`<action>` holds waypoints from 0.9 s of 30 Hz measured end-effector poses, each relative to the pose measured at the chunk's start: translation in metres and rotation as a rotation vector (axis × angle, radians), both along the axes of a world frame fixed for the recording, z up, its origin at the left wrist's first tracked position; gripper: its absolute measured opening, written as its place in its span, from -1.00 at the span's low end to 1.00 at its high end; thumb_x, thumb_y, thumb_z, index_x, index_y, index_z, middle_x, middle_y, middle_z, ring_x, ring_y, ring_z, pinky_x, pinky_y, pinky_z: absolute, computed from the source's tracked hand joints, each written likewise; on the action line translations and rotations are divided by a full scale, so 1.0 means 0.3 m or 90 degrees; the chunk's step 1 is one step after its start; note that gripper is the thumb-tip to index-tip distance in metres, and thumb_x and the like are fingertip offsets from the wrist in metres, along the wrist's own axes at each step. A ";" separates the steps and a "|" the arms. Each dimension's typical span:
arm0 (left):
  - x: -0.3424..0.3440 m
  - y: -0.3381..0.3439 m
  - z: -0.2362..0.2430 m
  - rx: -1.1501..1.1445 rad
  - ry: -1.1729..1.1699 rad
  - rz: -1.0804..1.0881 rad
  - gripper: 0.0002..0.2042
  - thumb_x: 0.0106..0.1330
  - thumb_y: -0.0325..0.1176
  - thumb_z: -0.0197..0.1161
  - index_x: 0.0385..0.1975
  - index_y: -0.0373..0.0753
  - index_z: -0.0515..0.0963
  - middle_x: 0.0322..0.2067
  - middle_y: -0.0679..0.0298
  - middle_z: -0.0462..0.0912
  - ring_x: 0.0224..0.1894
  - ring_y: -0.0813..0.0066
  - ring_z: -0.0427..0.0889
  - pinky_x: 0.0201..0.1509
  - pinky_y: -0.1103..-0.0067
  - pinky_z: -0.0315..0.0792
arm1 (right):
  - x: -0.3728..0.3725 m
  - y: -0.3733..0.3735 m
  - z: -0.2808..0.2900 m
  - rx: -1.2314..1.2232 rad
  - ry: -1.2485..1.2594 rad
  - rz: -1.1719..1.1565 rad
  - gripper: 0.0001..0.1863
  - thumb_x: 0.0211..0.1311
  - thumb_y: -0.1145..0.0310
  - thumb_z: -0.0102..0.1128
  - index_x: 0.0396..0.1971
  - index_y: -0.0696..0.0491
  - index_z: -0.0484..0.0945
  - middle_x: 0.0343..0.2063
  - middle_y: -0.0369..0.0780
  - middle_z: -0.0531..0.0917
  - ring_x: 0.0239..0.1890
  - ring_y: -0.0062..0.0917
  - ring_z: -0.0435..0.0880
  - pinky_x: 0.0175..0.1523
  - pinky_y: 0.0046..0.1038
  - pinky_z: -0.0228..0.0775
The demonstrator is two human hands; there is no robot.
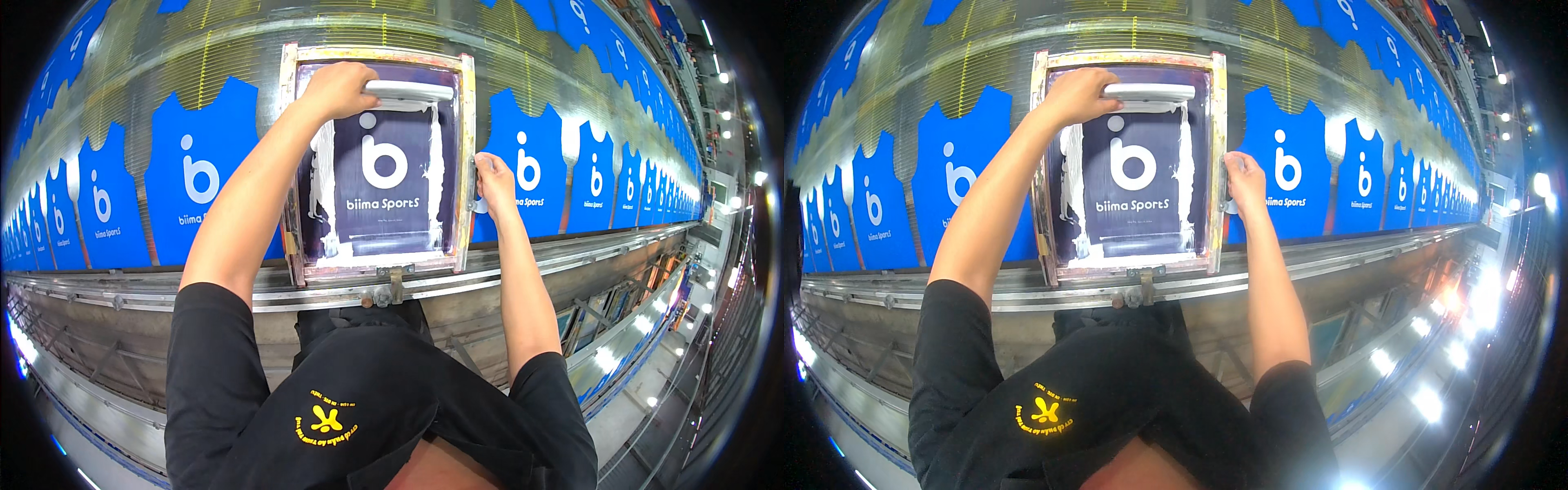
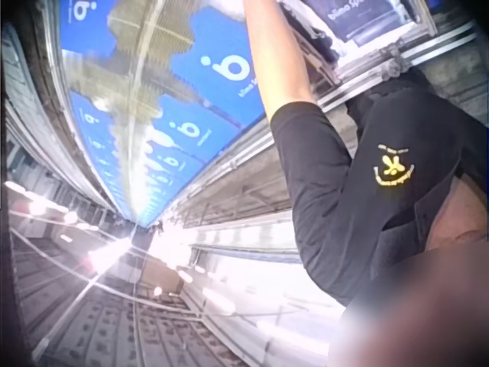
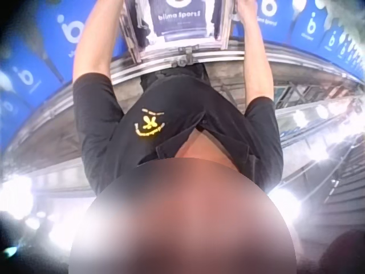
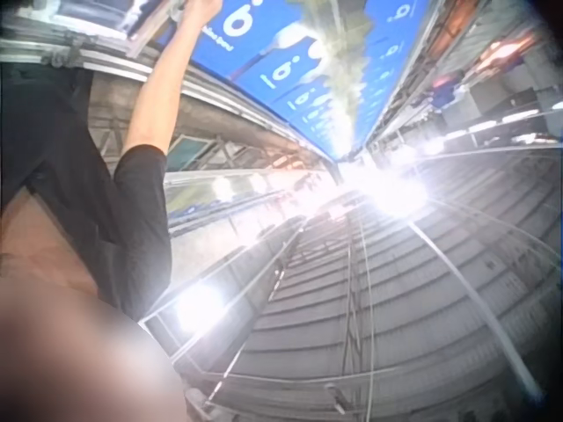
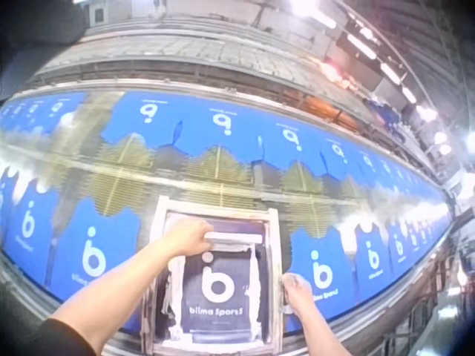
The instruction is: The person uses a squeegee to spread white ink across a screen printing frame placed over a blue sports jersey. The person repeatedly pulls the squeegee across the screen to apply ink, then lifts the frame to reveal the printed logo on the jersey.
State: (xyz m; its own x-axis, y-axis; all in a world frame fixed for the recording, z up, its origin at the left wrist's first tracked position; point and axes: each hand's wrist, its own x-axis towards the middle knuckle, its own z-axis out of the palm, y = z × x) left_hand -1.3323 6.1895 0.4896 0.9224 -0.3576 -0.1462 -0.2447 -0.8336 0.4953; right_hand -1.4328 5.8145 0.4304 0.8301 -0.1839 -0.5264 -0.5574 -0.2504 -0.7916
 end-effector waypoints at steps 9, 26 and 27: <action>-0.329 -0.005 -0.079 -0.120 -0.146 0.051 -0.66 0.12 -0.14 0.61 -0.13 -0.10 0.80 -0.19 0.16 0.82 -0.05 0.01 0.76 0.03 0.18 0.62 | -0.011 0.050 0.173 0.022 -0.063 -0.036 -0.62 0.53 0.17 0.33 0.09 0.16 0.65 -0.55 -0.45 0.45 -0.64 -0.82 0.29 -0.57 -0.63 0.07; -1.203 0.153 0.068 -0.044 -0.196 0.043 -0.51 0.06 -0.48 0.48 0.08 -0.20 0.62 0.00 0.20 0.75 0.00 0.16 0.73 0.08 0.31 0.57 | -0.092 0.392 0.106 -0.017 -0.323 -0.054 -0.66 0.46 0.15 0.41 -0.06 0.15 0.75 -0.21 -0.24 0.76 -0.18 -0.58 0.62 -0.01 -0.46 0.48; -1.226 0.231 0.093 -0.050 -0.185 0.083 -0.48 0.03 -0.44 0.51 0.09 -0.19 0.63 -0.01 0.18 0.77 -0.03 0.13 0.74 0.06 0.31 0.59 | -0.111 0.486 0.078 -0.026 -0.363 -0.041 -0.67 0.46 0.15 0.41 -0.07 0.14 0.75 -0.25 -0.26 0.74 -0.22 -0.60 0.59 -0.05 -0.48 0.47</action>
